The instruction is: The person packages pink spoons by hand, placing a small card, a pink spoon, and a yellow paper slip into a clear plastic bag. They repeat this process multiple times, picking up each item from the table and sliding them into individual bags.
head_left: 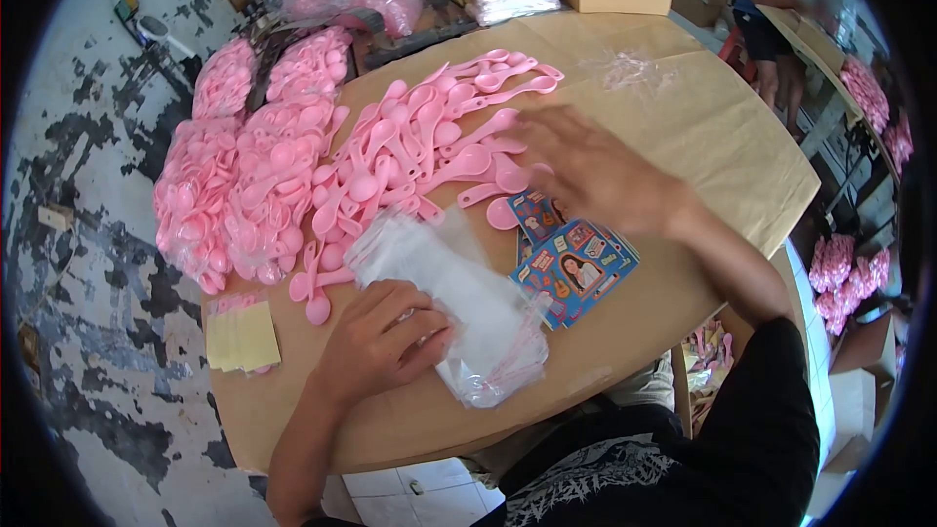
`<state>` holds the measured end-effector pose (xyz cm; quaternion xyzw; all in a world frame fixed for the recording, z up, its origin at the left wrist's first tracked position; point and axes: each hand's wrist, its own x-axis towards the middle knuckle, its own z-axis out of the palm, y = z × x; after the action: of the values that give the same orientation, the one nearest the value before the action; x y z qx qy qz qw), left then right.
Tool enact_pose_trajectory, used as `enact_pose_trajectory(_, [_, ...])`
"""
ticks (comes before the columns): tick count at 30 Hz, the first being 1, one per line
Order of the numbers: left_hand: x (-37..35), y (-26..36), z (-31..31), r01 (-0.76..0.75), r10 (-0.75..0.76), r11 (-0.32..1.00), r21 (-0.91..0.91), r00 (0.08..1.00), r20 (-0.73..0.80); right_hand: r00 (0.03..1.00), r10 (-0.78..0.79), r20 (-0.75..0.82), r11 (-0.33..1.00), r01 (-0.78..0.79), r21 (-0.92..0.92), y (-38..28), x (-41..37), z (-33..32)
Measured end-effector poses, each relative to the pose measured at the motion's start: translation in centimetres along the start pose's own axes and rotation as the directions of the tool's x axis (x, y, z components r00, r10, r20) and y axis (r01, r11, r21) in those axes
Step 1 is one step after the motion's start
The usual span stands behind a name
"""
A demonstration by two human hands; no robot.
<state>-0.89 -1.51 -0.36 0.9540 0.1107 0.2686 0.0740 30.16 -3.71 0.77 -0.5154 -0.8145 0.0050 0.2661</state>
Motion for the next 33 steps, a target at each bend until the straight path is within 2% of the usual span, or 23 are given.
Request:
enact_pose_trajectory(2, [0.0,0.2,-0.3,0.006,-0.006,1.0,0.014,1.0,0.005,0.998,0.057,0.014,0.988,-0.055,-0.146,3.7,-2.2,-0.7])
enact_pose_trajectory(5, [0.0,-0.1,-0.3,-0.019,0.019,1.0,0.018,1.0,0.021,0.921,0.376,0.105,0.876,-0.317,-0.363,7.0,-5.3,-0.6])
enact_pose_trajectory(8, [-0.1,-0.3,-0.1,0.002,-0.002,1.0,0.006,1.0,0.024,0.913,0.402,-0.067,0.822,-0.392,-0.414,11.9,-5.7,-1.4])
enact_pose_trajectory(11, [-0.1,0.0,-0.2,0.003,-0.003,1.0,0.005,0.999,0.035,0.802,0.569,-0.184,0.679,-0.584,-0.445,17.4,-5.0,-2.3])
enact_pose_trajectory(14, [0.1,0.0,-0.2,0.004,-0.005,1.0,0.022,1.0,0.024,0.688,0.685,-0.239,0.572,-0.711,-0.409,19.3,-4.9,-3.3])
enact_pose_trajectory(17, [-0.1,0.2,0.0,0.005,-0.006,1.0,0.025,1.0,0.023,0.621,0.765,-0.172,0.548,-0.768,-0.332,17.6,-7.3,-4.8])
enact_pose_trajectory(20, [0.0,0.3,-0.1,0.009,-0.009,1.0,0.026,1.0,0.015,0.489,0.872,0.003,0.445,-0.791,-0.419,16.9,-9.1,-5.3])
enact_pose_trajectory(23, [0.0,0.3,-0.1,0.019,-0.019,1.0,0.022,1.0,0.009,0.51,0.86,0.025,0.475,-0.78,-0.407,17.3,-7.3,-4.7])
enact_pose_trajectory(26, [0.0,0.5,0.0,0.026,-0.026,0.999,0.022,1.0,0.012,0.595,0.803,-0.045,0.542,-0.759,-0.361,20.9,-5.1,-3.1])
enact_pose_trajectory(29, [0.0,0.7,0.1,0.025,-0.025,0.999,0.02,1.0,0.008,0.622,0.733,-0.276,0.539,-0.778,-0.322,21.4,-2.9,-1.5])
enact_pose_trajectory(32, [-0.2,0.4,-0.1,0.016,-0.017,0.999,0.032,1.0,0.009,0.773,0.539,-0.335,0.704,-0.631,-0.326,20.0,-2.0,-0.3])
enact_pose_trajectory(33, [-0.2,0.4,0.1,0.013,-0.013,1.0,0.027,1.0,0.01,0.802,0.524,-0.287,0.711,-0.597,-0.37,19.2,-1.7,-0.3])
